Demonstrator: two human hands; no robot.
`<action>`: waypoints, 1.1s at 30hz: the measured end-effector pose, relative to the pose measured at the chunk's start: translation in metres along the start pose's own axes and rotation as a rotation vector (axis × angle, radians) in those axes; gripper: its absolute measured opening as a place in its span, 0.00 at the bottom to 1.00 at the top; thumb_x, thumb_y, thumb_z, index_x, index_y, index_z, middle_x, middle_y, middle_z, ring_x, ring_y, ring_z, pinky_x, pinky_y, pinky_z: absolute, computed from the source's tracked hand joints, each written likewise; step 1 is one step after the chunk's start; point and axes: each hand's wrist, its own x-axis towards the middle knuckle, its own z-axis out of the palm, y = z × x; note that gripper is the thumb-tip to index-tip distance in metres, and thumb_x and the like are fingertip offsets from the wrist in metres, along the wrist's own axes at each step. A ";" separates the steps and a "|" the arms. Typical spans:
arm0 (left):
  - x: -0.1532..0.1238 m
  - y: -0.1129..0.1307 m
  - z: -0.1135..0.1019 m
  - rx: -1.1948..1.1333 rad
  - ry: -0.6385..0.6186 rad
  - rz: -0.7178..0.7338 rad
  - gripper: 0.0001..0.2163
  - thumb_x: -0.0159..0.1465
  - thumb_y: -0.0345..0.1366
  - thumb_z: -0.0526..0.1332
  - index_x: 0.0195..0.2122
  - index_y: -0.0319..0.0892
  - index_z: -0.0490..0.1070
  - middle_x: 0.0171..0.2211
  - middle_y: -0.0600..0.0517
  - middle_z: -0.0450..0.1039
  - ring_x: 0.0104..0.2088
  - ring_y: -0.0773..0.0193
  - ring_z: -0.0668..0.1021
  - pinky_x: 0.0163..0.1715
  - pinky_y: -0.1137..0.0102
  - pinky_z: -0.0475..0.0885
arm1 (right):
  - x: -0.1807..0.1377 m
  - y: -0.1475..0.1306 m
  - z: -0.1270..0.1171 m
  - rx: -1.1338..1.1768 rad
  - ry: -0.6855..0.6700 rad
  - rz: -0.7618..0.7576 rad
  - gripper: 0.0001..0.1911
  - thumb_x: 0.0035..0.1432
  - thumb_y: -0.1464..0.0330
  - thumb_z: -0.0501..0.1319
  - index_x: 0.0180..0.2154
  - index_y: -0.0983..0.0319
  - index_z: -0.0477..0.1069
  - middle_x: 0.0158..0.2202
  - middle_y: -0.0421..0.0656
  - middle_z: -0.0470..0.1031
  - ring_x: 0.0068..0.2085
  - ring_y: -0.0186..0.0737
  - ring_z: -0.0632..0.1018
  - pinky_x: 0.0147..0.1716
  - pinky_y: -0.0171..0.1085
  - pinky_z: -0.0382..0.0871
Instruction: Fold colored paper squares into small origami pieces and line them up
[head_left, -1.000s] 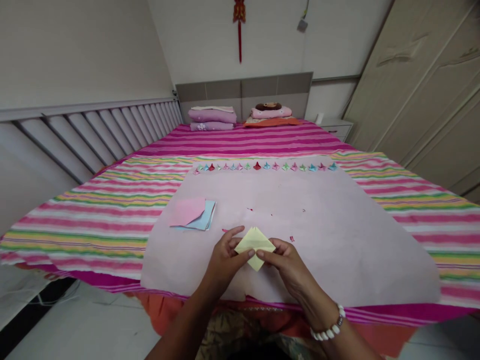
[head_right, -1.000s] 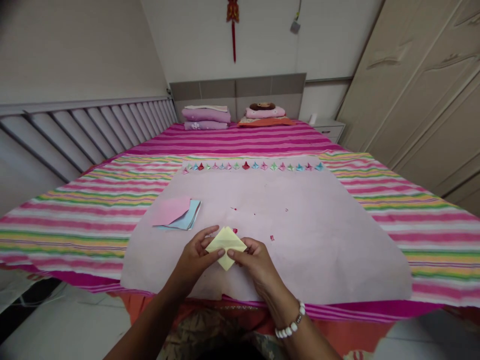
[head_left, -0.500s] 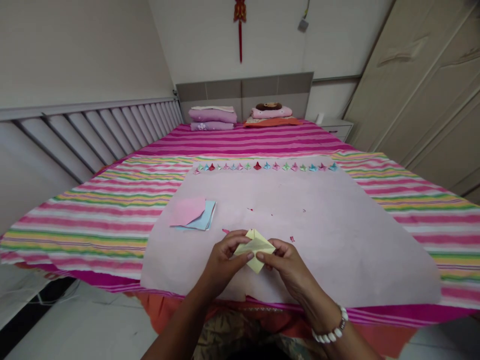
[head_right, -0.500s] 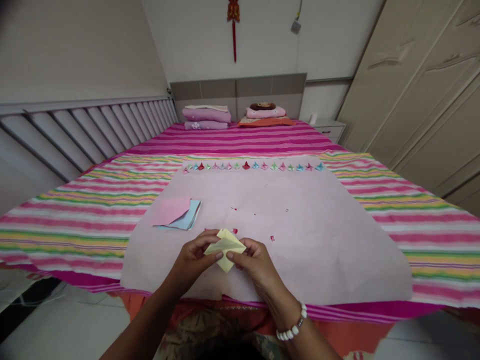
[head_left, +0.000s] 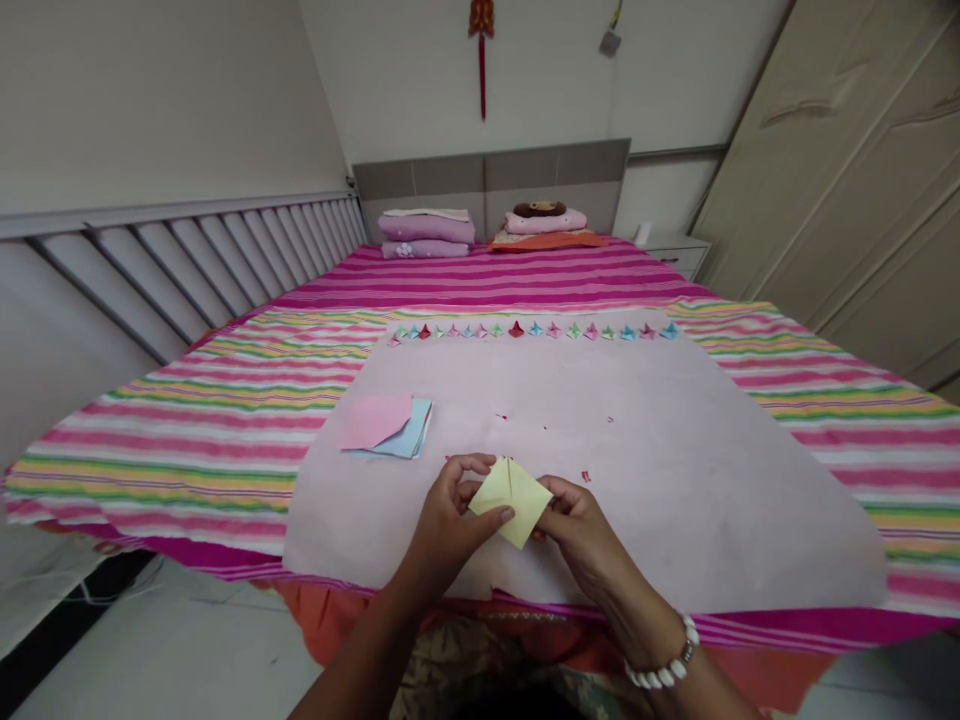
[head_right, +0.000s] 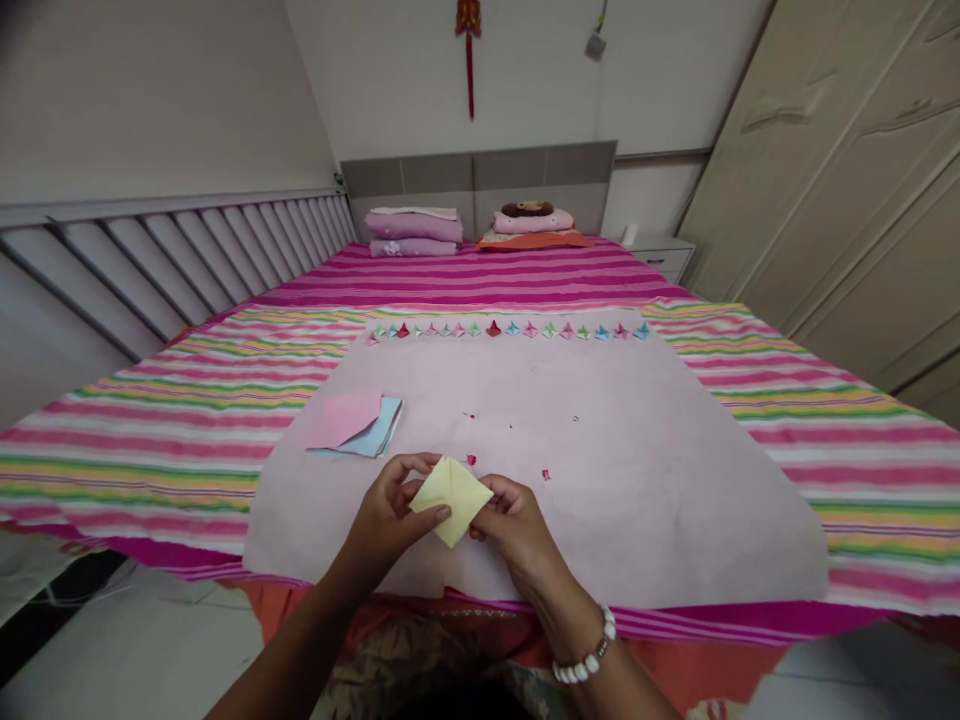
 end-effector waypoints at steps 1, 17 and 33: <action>0.000 0.000 0.000 0.012 0.010 0.001 0.19 0.50 0.29 0.69 0.38 0.45 0.62 0.53 0.49 0.64 0.40 0.63 0.77 0.35 0.71 0.72 | 0.000 0.000 0.000 0.002 -0.001 -0.002 0.05 0.39 0.72 0.68 0.23 0.64 0.74 0.16 0.35 0.68 0.19 0.28 0.65 0.20 0.29 0.56; -0.005 0.004 -0.007 0.133 -0.177 0.074 0.08 0.53 0.33 0.68 0.35 0.42 0.76 0.50 0.45 0.68 0.49 0.57 0.73 0.43 0.68 0.68 | 0.000 0.000 0.000 0.010 0.003 -0.006 0.05 0.39 0.72 0.68 0.24 0.64 0.75 0.17 0.35 0.70 0.19 0.29 0.66 0.20 0.30 0.57; -0.005 0.005 -0.001 0.091 0.028 -0.112 0.14 0.50 0.34 0.69 0.38 0.41 0.75 0.29 0.52 0.76 0.30 0.65 0.75 0.30 0.72 0.70 | -0.004 -0.005 -0.002 0.033 -0.144 0.002 0.09 0.42 0.71 0.67 0.31 0.64 0.77 0.22 0.38 0.72 0.25 0.32 0.69 0.26 0.31 0.61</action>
